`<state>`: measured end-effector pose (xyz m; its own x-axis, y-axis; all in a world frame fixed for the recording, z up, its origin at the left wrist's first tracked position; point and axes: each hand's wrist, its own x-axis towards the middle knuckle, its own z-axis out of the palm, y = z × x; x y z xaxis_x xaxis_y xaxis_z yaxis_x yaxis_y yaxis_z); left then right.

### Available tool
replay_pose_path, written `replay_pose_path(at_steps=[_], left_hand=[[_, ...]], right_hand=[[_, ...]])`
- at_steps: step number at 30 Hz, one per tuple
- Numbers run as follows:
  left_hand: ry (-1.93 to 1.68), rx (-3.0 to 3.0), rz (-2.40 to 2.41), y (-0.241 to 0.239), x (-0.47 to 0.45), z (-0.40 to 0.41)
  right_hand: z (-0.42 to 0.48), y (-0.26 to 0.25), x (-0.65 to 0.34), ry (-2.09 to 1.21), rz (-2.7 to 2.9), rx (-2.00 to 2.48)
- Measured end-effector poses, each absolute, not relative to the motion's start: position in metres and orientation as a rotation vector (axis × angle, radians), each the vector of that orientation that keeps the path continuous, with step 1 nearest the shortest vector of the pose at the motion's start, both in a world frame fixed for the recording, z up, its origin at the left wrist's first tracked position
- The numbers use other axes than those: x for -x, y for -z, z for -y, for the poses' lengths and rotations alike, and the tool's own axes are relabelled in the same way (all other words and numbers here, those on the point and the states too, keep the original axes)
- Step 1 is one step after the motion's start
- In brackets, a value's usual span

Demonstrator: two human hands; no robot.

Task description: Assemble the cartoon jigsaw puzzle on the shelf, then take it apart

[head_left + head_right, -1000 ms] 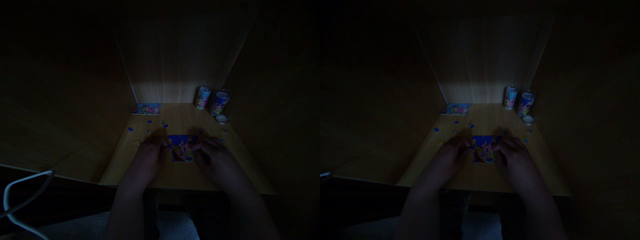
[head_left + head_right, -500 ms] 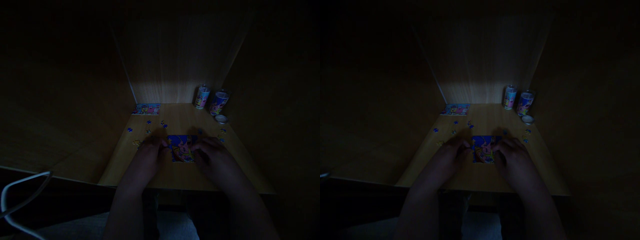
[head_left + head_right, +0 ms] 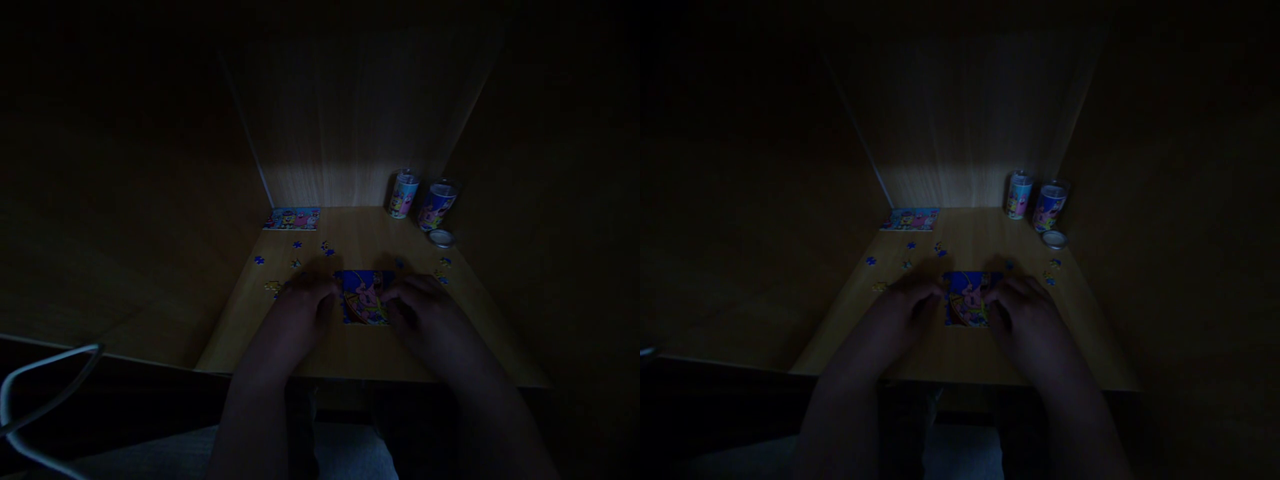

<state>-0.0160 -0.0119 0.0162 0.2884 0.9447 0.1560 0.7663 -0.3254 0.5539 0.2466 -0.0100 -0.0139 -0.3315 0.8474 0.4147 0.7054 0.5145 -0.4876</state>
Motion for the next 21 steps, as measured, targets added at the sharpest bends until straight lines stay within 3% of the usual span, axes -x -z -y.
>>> replay_pose_path(at_steps=[16, 21], left_hand=[[-0.770, -2.336, -1.353, -0.0135, 0.0105, 0.0095], [-1.001, -2.318, -1.633, -0.0153, 0.0157, 0.0077]], right_hand=[[0.0100, 0.0152, -0.2465, -0.266, 2.125, 1.255], [0.0110, 0.0143, -0.2461, -0.277, 2.116, 1.261]])
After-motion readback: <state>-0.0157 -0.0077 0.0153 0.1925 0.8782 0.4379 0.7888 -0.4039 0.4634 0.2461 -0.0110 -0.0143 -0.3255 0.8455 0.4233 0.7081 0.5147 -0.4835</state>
